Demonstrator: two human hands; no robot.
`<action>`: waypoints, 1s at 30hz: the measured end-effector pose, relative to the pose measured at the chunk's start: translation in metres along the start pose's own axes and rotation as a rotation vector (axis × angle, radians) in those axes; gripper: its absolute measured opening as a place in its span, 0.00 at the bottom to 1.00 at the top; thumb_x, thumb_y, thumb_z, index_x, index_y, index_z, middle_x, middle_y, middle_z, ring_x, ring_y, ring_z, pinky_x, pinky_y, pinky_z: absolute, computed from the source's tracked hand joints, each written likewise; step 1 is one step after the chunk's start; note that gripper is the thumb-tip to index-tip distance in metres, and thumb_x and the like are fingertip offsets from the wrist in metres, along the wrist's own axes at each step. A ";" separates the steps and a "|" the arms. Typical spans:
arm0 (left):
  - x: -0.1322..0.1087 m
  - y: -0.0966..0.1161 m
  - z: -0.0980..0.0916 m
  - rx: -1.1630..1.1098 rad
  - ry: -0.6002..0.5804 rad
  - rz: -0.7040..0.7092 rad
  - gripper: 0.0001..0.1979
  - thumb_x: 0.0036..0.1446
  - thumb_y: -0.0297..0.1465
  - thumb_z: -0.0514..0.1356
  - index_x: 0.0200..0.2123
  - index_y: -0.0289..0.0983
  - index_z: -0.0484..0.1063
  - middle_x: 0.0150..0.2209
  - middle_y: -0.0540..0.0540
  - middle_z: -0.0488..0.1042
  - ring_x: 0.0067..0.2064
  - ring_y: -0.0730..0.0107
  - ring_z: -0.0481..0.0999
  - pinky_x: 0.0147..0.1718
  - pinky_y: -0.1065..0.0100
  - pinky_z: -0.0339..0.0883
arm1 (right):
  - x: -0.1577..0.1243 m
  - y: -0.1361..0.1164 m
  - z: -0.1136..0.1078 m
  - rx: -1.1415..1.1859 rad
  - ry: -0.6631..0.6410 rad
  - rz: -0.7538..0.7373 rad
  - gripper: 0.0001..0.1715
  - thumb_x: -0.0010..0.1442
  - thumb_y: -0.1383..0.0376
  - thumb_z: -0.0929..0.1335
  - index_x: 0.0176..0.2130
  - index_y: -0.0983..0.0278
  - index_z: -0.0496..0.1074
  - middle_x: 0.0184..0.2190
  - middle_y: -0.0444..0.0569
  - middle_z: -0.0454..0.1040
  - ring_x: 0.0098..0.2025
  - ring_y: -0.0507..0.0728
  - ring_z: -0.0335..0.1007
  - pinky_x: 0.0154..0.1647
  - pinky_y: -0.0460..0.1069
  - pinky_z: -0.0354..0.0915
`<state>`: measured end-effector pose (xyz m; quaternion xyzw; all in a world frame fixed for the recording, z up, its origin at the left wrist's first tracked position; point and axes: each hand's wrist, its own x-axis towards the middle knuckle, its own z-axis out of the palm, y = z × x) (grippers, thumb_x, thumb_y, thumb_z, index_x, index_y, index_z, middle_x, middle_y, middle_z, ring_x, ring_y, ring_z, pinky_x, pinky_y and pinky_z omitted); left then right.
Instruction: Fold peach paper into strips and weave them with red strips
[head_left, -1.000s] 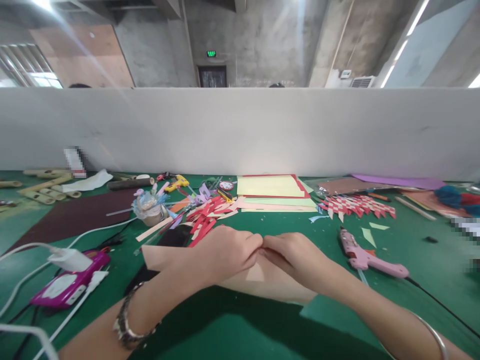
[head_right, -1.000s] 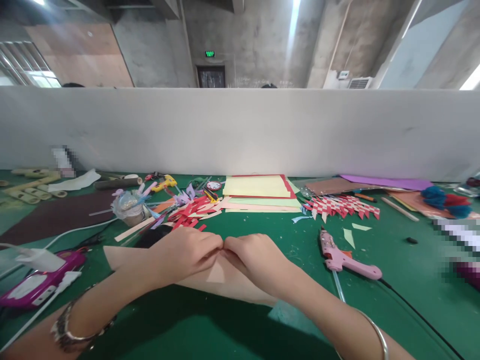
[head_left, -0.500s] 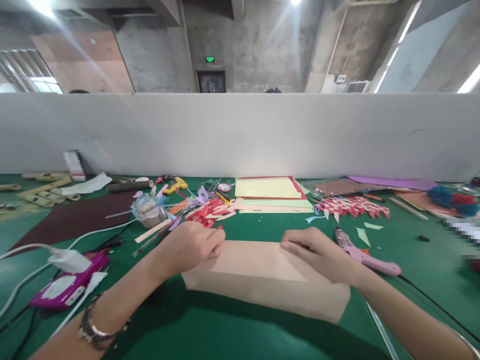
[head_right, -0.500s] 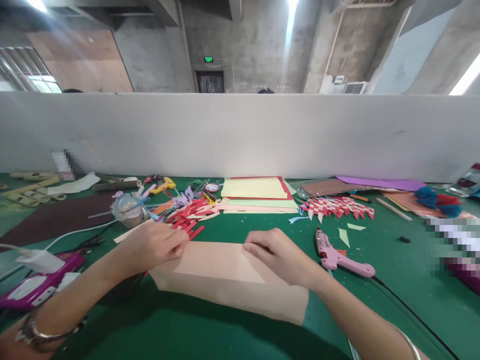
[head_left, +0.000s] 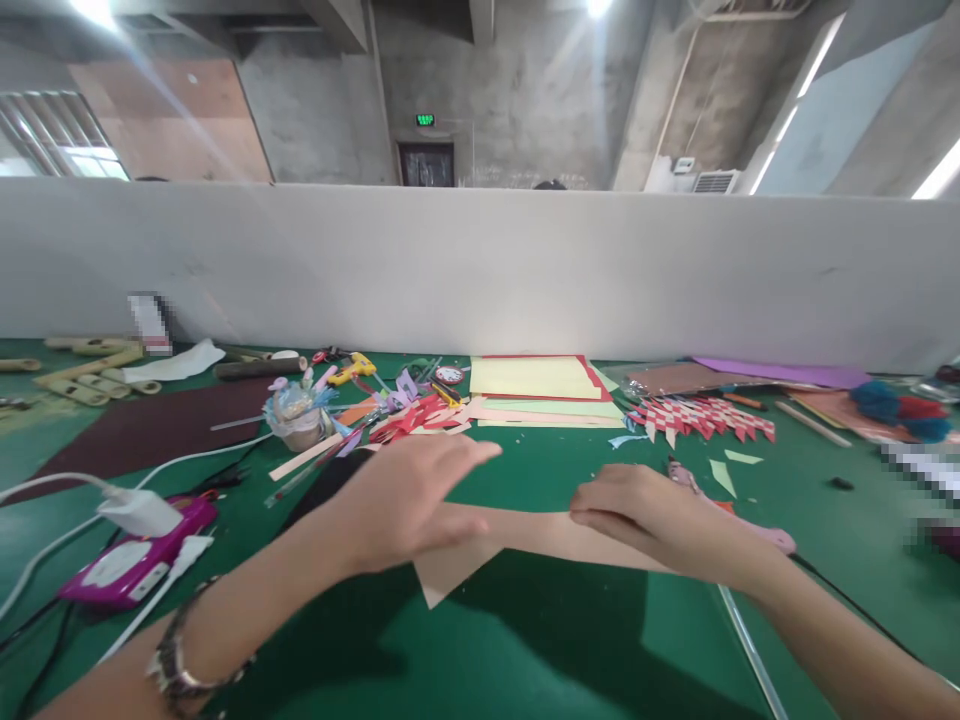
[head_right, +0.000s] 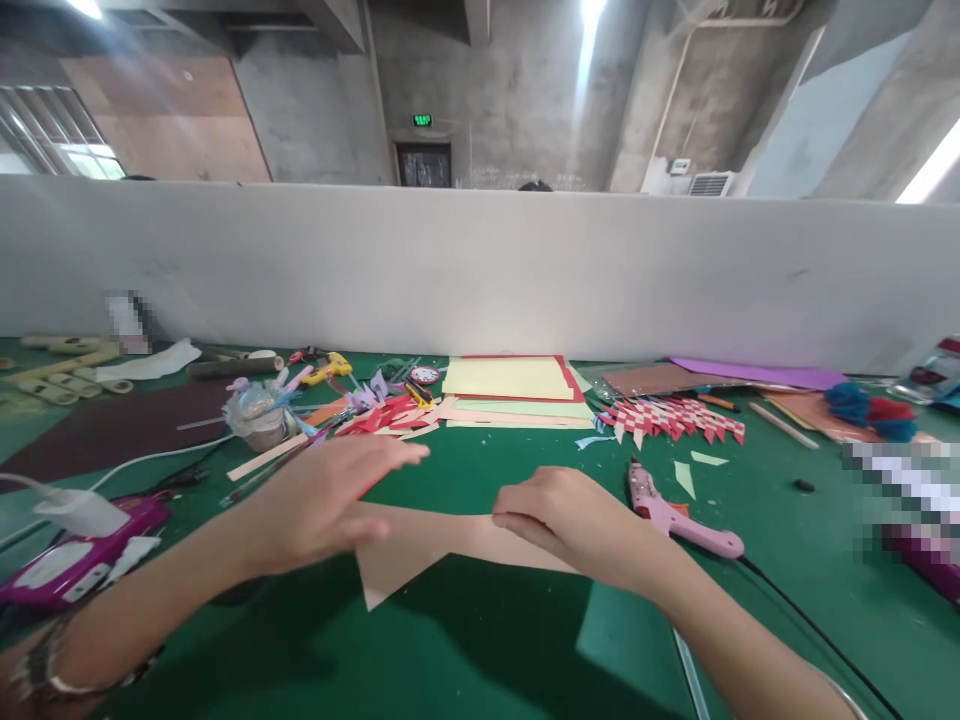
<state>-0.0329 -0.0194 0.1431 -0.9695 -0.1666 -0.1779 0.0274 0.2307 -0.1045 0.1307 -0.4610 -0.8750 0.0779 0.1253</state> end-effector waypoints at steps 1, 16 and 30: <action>0.005 0.010 0.003 -0.038 -0.050 0.016 0.27 0.60 0.49 0.43 0.50 0.37 0.64 0.41 0.45 0.74 0.40 0.65 0.72 0.37 0.68 0.61 | 0.004 -0.003 -0.001 -0.015 0.010 -0.024 0.20 0.65 0.63 0.54 0.28 0.63 0.66 0.21 0.44 0.66 0.24 0.50 0.59 0.26 0.45 0.53; 0.023 0.031 0.017 -0.207 -0.138 -0.081 0.20 0.63 0.34 0.46 0.20 0.36 0.64 0.15 0.54 0.59 0.19 0.77 0.54 0.22 0.72 0.46 | 0.040 -0.020 0.024 -0.086 0.403 -0.225 0.08 0.43 0.74 0.58 0.19 0.63 0.54 0.15 0.37 0.54 0.19 0.47 0.42 0.26 0.44 0.51; -0.018 -0.014 -0.012 -0.143 -0.186 -0.141 0.21 0.63 0.33 0.44 0.20 0.36 0.65 0.17 0.53 0.61 0.20 0.76 0.57 0.23 0.73 0.49 | -0.024 0.045 0.014 -0.210 0.405 0.165 0.10 0.50 0.72 0.58 0.21 0.62 0.58 0.15 0.40 0.59 0.19 0.49 0.53 0.22 0.44 0.53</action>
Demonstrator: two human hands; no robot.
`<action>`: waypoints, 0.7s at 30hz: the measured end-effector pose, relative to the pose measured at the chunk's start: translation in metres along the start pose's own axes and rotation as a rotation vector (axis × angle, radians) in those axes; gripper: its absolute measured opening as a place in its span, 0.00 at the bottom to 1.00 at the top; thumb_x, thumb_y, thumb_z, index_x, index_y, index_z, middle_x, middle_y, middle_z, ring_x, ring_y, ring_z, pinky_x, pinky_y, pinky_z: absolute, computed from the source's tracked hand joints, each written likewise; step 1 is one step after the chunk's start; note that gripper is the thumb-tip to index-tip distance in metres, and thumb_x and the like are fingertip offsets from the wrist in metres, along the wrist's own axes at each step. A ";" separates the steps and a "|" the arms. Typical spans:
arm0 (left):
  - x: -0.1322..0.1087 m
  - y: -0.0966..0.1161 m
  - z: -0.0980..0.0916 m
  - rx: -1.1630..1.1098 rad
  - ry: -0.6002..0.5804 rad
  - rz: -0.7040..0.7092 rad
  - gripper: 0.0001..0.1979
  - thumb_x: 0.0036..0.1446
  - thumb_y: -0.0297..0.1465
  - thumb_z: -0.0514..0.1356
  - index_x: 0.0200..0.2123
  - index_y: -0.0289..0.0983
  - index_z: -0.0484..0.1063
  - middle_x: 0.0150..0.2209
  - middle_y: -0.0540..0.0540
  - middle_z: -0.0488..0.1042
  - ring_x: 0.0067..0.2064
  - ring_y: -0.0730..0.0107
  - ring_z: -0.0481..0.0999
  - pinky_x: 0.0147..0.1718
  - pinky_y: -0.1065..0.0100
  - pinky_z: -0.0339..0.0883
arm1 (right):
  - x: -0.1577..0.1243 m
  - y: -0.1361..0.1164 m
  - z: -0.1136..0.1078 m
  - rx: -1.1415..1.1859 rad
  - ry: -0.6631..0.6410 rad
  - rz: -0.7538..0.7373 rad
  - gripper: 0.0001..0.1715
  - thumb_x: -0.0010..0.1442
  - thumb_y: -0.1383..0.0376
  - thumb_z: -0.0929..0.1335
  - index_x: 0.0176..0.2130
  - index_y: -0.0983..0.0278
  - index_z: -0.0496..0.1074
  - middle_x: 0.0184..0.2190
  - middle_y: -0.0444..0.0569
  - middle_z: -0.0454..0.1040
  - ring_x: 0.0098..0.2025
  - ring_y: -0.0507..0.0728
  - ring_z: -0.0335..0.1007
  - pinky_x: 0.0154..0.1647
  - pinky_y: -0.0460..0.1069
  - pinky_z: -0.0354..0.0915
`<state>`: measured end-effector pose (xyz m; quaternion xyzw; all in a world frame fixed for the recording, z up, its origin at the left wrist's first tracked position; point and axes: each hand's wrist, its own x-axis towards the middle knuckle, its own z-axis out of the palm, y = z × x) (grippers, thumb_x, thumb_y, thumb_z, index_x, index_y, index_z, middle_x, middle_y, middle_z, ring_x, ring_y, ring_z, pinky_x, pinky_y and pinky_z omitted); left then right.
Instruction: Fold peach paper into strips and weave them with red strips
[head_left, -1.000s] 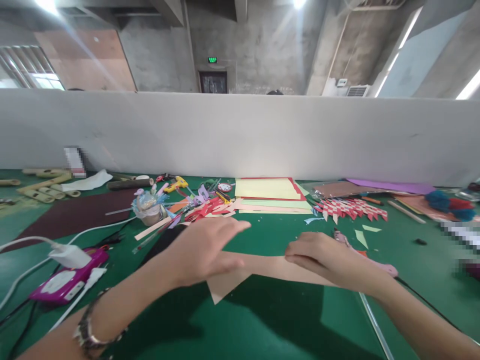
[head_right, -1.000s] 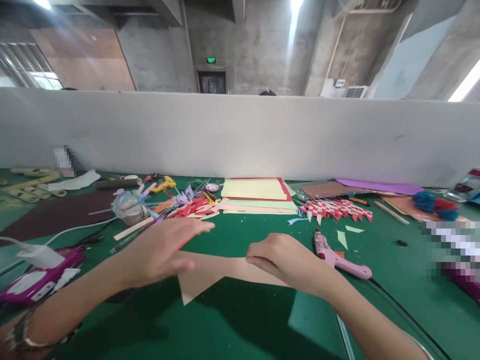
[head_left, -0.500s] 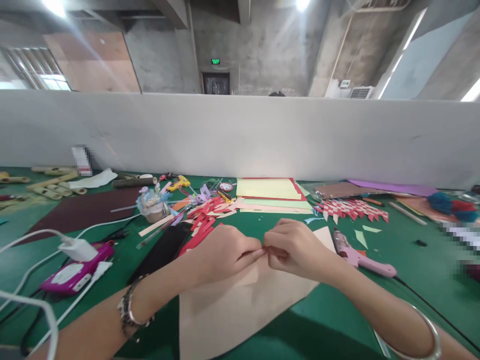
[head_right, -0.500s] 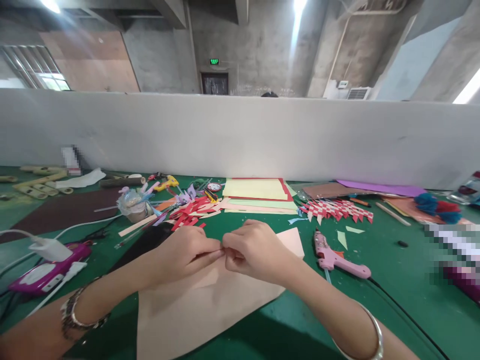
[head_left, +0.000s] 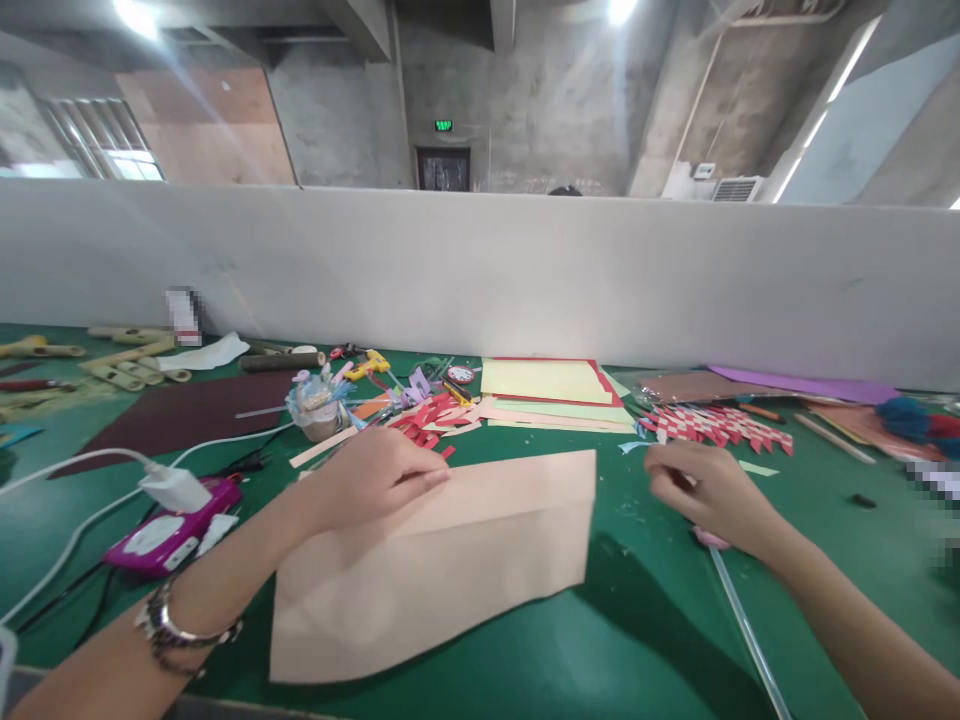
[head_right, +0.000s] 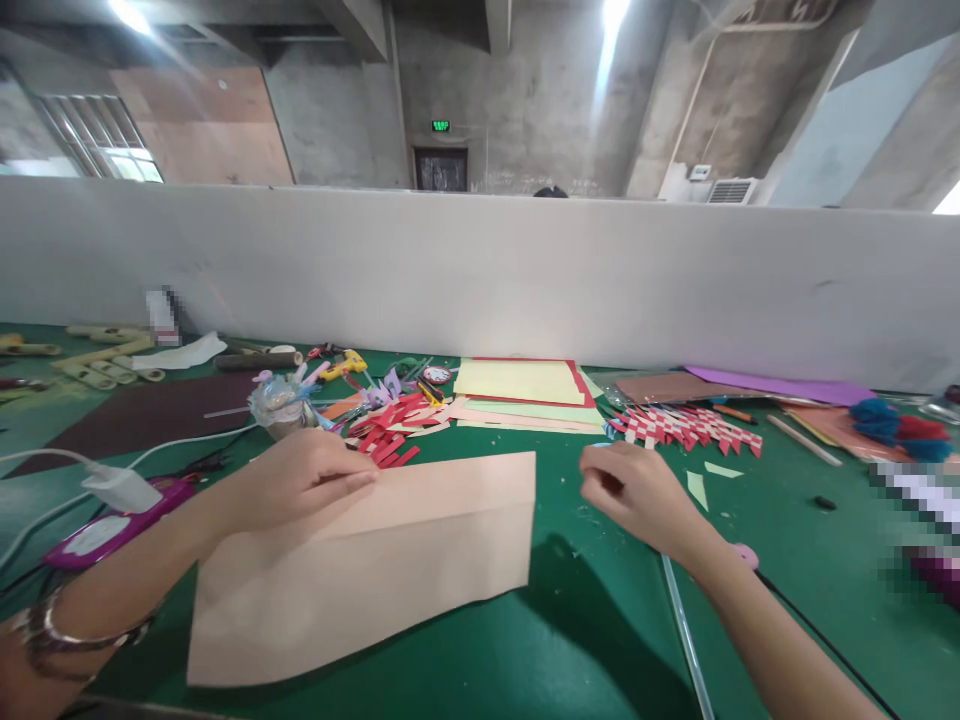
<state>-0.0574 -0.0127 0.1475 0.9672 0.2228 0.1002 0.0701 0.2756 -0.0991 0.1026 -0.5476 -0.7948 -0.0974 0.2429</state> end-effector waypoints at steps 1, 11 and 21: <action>0.001 0.001 -0.002 0.039 0.014 0.006 0.21 0.63 0.33 0.45 0.20 0.36 0.66 0.17 0.53 0.63 0.20 0.76 0.58 0.23 0.73 0.50 | 0.001 -0.004 -0.004 0.022 0.026 0.032 0.10 0.52 0.72 0.57 0.22 0.62 0.59 0.16 0.40 0.60 0.19 0.49 0.54 0.22 0.44 0.53; 0.027 0.031 0.001 0.193 0.055 0.210 0.19 0.62 0.31 0.46 0.20 0.37 0.66 0.18 0.53 0.70 0.20 0.75 0.61 0.32 0.69 0.56 | 0.036 -0.078 -0.011 -0.098 -0.224 -0.260 0.19 0.64 0.68 0.54 0.25 0.63 0.63 0.18 0.43 0.65 0.19 0.50 0.56 0.24 0.45 0.50; 0.037 0.035 0.028 0.539 0.510 0.423 0.14 0.53 0.21 0.46 0.17 0.37 0.58 0.12 0.56 0.58 0.17 0.76 0.51 0.25 0.70 0.54 | 0.037 -0.079 -0.005 0.200 -0.273 -0.150 0.20 0.65 0.62 0.53 0.26 0.63 0.62 0.17 0.41 0.61 0.18 0.48 0.53 0.21 0.44 0.46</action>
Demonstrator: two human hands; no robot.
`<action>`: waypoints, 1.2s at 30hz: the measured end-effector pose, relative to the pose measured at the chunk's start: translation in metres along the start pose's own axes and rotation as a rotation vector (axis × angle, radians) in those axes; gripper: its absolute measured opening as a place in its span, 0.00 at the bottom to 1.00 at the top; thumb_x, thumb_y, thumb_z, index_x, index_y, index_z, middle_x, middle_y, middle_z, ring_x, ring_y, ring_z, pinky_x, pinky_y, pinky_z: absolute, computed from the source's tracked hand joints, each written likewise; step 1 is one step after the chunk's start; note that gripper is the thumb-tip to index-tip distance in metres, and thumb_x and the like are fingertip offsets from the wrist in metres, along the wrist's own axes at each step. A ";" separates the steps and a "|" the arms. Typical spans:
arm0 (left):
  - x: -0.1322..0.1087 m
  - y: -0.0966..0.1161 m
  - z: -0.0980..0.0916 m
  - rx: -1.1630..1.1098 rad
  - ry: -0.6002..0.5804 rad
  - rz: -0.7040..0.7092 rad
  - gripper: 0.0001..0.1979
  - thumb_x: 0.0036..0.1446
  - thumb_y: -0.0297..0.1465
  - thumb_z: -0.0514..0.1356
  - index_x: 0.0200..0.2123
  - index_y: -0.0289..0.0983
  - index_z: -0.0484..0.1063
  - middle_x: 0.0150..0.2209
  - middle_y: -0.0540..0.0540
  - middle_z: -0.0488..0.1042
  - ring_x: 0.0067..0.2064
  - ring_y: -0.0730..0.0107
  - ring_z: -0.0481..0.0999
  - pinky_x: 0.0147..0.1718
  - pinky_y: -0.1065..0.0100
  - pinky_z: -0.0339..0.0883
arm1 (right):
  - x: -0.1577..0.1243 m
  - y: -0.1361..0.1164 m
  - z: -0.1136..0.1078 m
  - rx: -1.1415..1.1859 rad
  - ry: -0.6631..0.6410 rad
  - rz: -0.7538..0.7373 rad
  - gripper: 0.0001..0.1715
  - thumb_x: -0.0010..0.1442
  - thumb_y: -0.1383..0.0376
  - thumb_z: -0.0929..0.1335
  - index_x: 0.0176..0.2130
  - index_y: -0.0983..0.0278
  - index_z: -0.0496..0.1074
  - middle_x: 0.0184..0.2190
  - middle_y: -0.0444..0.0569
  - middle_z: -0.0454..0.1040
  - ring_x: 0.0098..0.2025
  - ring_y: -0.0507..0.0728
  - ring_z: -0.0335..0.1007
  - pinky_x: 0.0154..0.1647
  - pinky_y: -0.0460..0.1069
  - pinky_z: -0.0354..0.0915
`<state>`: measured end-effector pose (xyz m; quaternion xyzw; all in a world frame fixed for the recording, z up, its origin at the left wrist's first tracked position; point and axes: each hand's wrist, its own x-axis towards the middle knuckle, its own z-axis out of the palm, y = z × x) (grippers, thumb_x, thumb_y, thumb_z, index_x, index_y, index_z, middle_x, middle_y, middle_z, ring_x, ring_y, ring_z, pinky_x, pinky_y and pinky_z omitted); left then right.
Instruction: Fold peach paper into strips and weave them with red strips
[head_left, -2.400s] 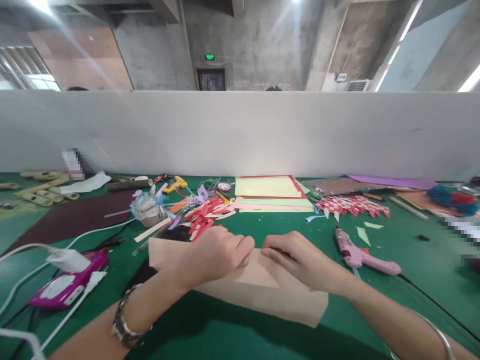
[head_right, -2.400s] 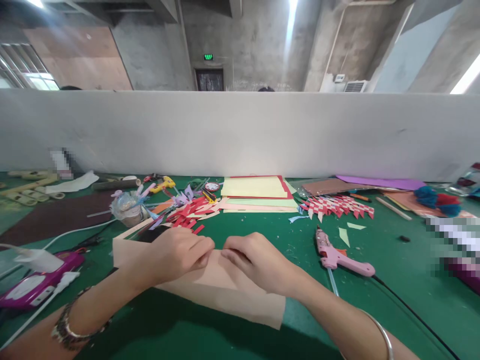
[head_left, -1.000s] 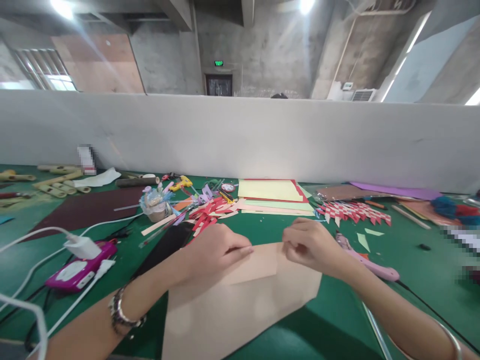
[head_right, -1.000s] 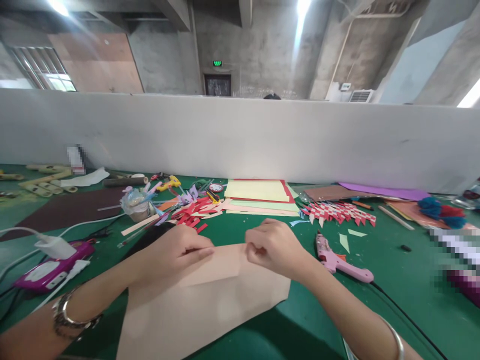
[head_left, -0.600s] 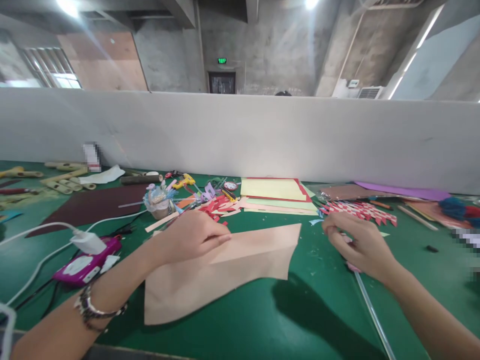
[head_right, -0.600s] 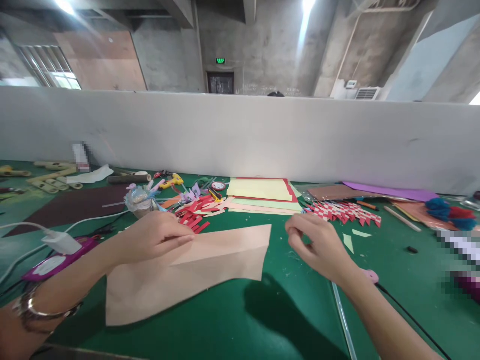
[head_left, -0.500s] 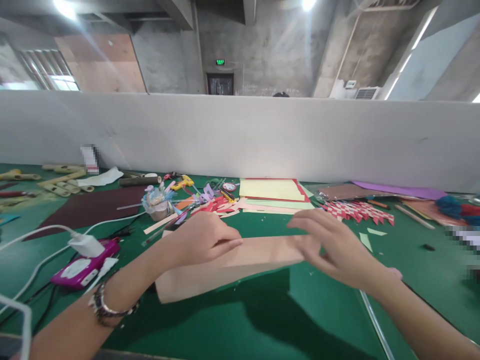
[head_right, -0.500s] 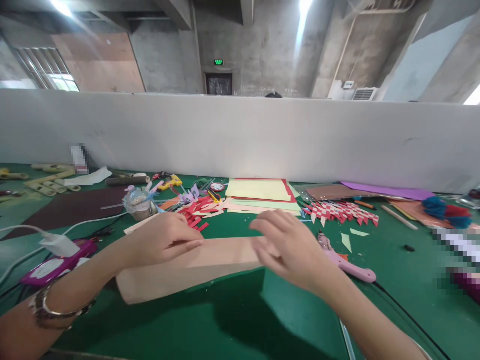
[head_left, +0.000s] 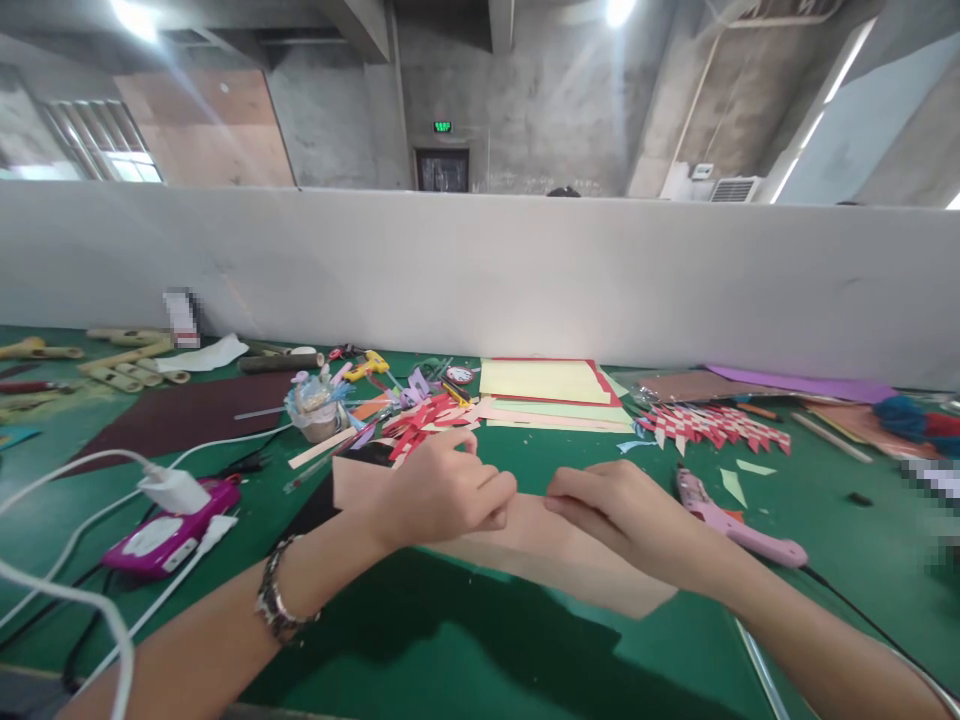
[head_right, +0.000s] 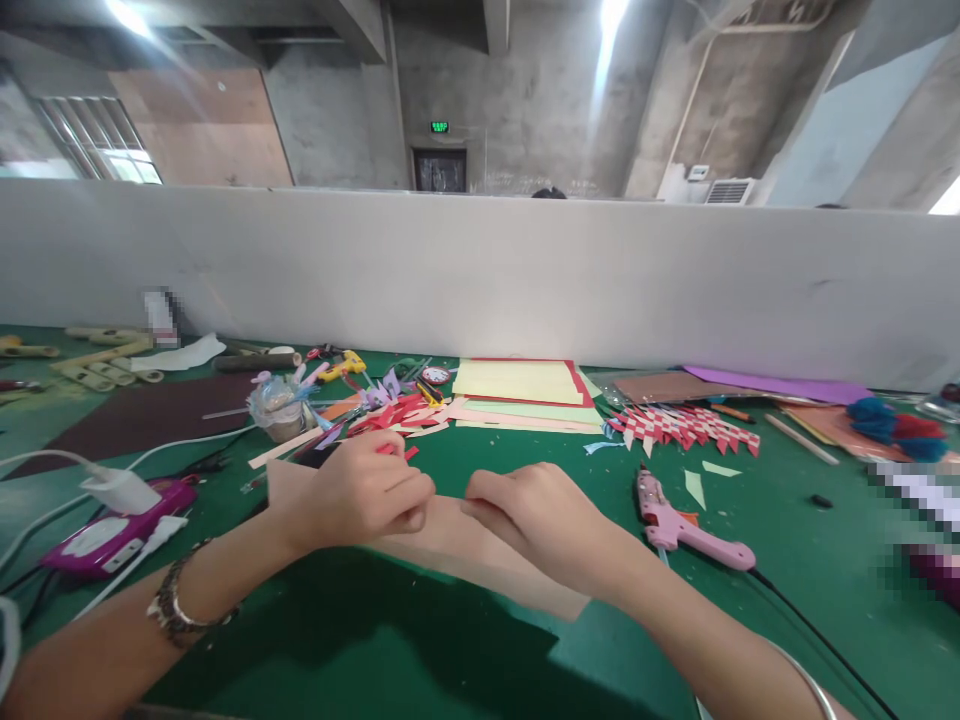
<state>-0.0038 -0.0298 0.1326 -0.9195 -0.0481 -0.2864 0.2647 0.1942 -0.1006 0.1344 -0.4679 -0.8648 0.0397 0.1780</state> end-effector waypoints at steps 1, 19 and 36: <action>-0.004 -0.004 0.001 0.028 0.011 0.032 0.15 0.54 0.21 0.46 0.17 0.37 0.58 0.12 0.56 0.58 0.17 0.76 0.52 0.25 0.71 0.54 | -0.002 0.003 -0.002 0.063 -0.016 0.015 0.19 0.65 0.62 0.54 0.26 0.63 0.62 0.17 0.41 0.61 0.19 0.48 0.54 0.21 0.44 0.47; -0.074 -0.048 -0.006 0.062 0.120 -0.591 0.09 0.56 0.27 0.46 0.34 0.36 0.65 0.29 0.46 0.71 0.33 0.65 0.70 0.33 0.66 0.63 | -0.049 0.023 -0.006 -0.414 0.406 -0.140 0.09 0.60 0.69 0.61 0.31 0.59 0.68 0.21 0.44 0.70 0.24 0.53 0.64 0.33 0.51 0.59; -0.081 0.030 0.069 -0.462 -0.659 -0.550 0.21 0.52 0.40 0.58 0.46 0.35 0.65 0.46 0.41 0.67 0.46 0.57 0.66 0.44 0.60 0.61 | -0.052 0.040 0.087 0.080 -0.129 0.172 0.19 0.58 0.61 0.63 0.49 0.61 0.62 0.49 0.54 0.66 0.51 0.59 0.62 0.48 0.55 0.61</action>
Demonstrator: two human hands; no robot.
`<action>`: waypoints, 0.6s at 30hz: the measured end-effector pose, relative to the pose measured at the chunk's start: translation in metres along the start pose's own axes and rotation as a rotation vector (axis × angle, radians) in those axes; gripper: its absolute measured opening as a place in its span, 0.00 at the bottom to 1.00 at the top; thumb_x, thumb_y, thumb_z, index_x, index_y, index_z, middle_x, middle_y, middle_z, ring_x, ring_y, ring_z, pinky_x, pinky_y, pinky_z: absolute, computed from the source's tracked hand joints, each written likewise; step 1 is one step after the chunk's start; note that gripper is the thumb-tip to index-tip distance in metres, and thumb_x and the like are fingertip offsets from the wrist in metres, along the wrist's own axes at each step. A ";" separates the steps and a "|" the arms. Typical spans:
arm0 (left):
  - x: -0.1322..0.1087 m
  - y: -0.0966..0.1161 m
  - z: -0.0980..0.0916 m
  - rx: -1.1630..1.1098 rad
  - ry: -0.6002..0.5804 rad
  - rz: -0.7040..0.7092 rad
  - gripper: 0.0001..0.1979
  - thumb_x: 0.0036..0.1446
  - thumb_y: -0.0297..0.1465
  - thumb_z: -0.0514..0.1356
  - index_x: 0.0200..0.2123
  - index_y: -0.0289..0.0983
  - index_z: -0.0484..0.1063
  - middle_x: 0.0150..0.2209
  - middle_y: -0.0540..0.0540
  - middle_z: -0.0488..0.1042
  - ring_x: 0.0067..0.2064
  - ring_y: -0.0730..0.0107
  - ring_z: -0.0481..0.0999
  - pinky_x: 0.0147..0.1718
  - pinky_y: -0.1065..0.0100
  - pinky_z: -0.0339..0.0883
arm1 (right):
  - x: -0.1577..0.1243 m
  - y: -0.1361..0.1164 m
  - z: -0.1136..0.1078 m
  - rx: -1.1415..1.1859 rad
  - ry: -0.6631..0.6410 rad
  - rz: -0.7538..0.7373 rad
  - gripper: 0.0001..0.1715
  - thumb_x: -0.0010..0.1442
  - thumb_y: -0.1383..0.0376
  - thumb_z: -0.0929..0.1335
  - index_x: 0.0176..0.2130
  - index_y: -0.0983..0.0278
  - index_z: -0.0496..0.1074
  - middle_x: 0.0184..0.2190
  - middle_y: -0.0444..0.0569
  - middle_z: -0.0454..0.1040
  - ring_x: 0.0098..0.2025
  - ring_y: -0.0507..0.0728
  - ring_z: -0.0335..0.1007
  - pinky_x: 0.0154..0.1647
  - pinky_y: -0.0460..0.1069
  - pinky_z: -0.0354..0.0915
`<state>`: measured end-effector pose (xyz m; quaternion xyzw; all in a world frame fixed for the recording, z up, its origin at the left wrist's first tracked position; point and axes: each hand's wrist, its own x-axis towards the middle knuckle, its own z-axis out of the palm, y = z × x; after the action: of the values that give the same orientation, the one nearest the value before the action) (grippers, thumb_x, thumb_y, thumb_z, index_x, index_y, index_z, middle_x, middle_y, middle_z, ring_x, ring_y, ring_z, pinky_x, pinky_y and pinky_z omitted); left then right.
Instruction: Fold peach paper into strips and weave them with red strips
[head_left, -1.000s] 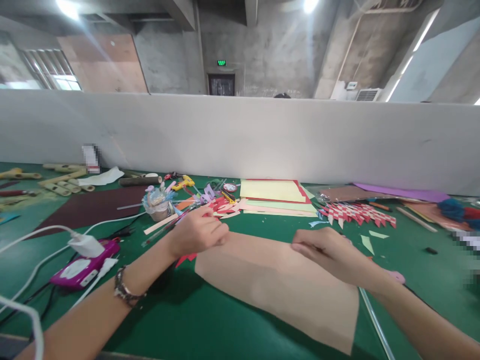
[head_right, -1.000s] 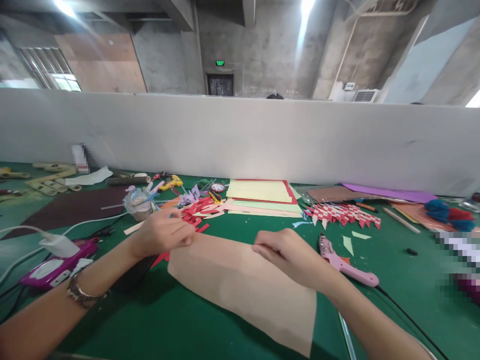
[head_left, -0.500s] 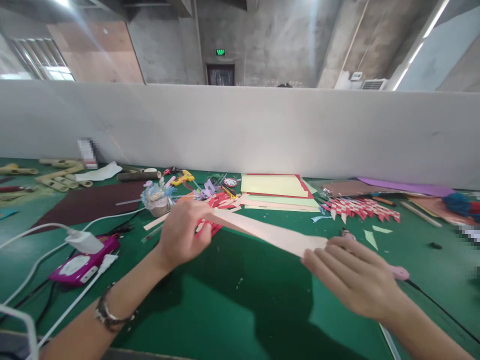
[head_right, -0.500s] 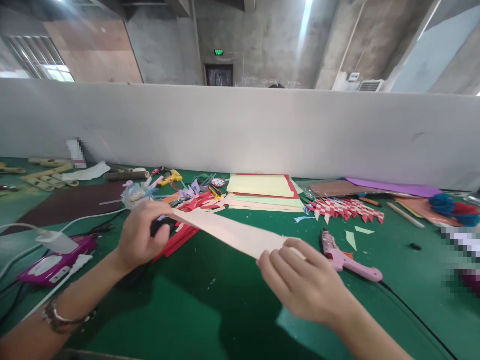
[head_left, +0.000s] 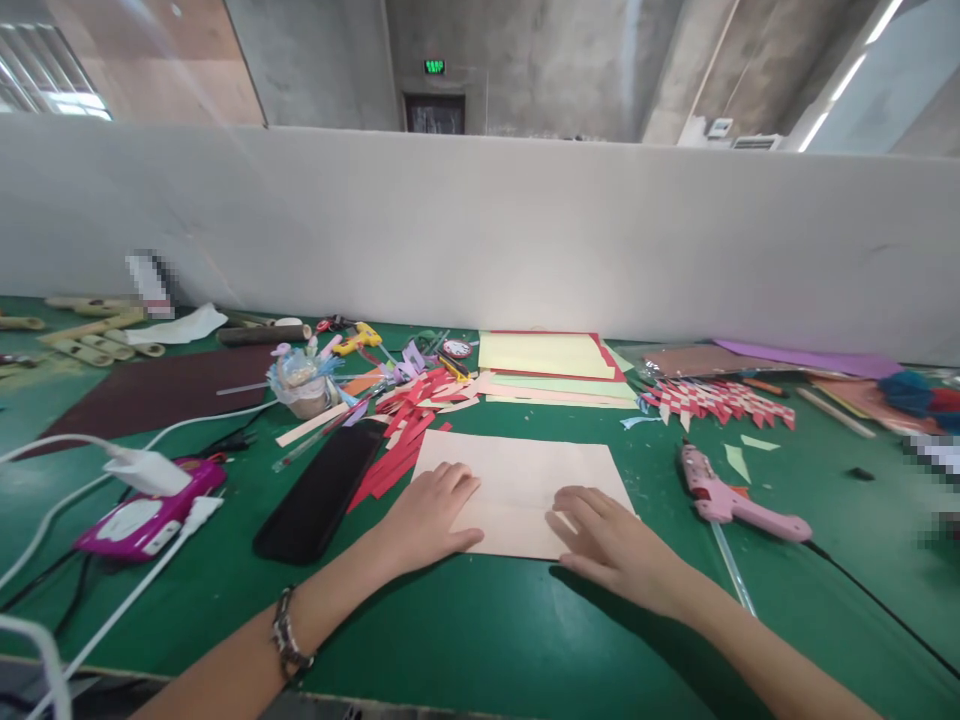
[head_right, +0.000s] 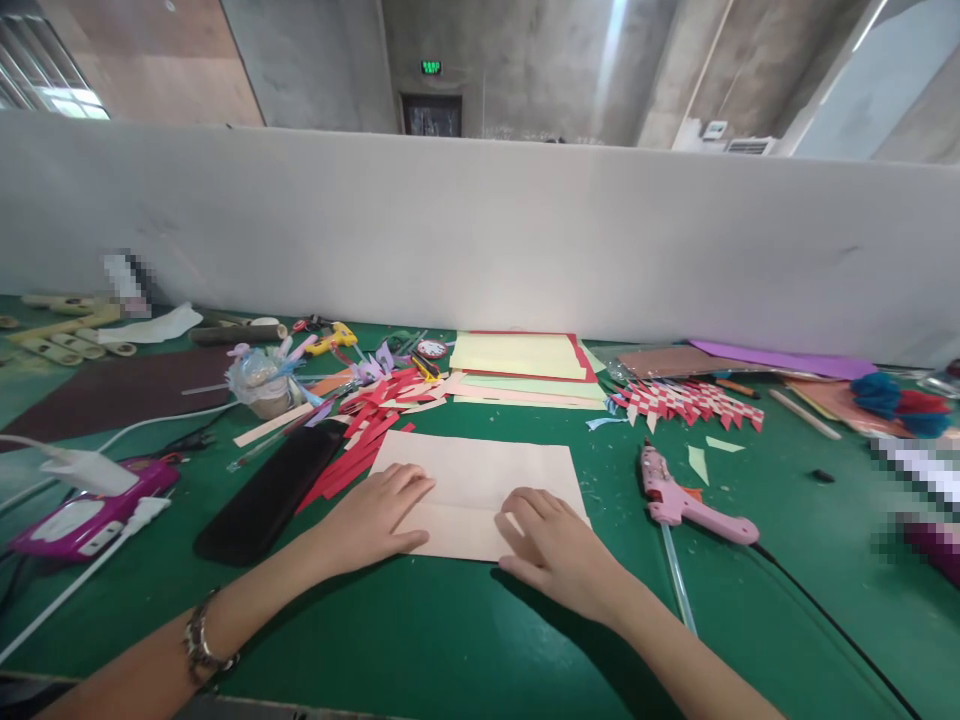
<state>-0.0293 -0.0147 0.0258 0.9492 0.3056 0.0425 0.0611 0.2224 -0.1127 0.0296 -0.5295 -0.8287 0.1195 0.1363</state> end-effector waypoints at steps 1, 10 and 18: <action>0.000 0.002 0.000 0.001 -0.010 -0.005 0.20 0.52 0.40 0.58 0.46 0.36 0.65 0.45 0.42 0.67 0.45 0.58 0.67 0.42 0.60 0.62 | 0.001 -0.001 0.002 0.022 -0.009 0.029 0.23 0.57 0.60 0.64 0.52 0.61 0.60 0.50 0.54 0.65 0.51 0.60 0.61 0.48 0.56 0.61; 0.002 0.006 -0.003 -0.017 0.033 0.094 0.13 0.54 0.39 0.59 0.39 0.36 0.68 0.37 0.48 0.73 0.39 0.65 0.70 0.36 0.65 0.57 | 0.008 0.006 0.008 -0.125 0.082 0.012 0.17 0.55 0.69 0.66 0.46 0.62 0.63 0.39 0.49 0.70 0.42 0.58 0.65 0.41 0.52 0.57; -0.016 0.030 0.002 0.332 0.198 0.304 0.08 0.58 0.20 0.49 0.31 0.36 0.63 0.30 0.49 0.68 0.31 0.69 0.67 0.33 0.66 0.56 | -0.010 0.005 0.006 -0.474 0.260 -0.127 0.13 0.58 0.77 0.58 0.34 0.63 0.66 0.29 0.46 0.68 0.34 0.55 0.63 0.44 0.52 0.53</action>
<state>-0.0243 -0.0481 0.0271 0.9726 0.1666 0.0931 -0.1329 0.2288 -0.1202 0.0217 -0.5045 -0.8406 -0.1556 0.1209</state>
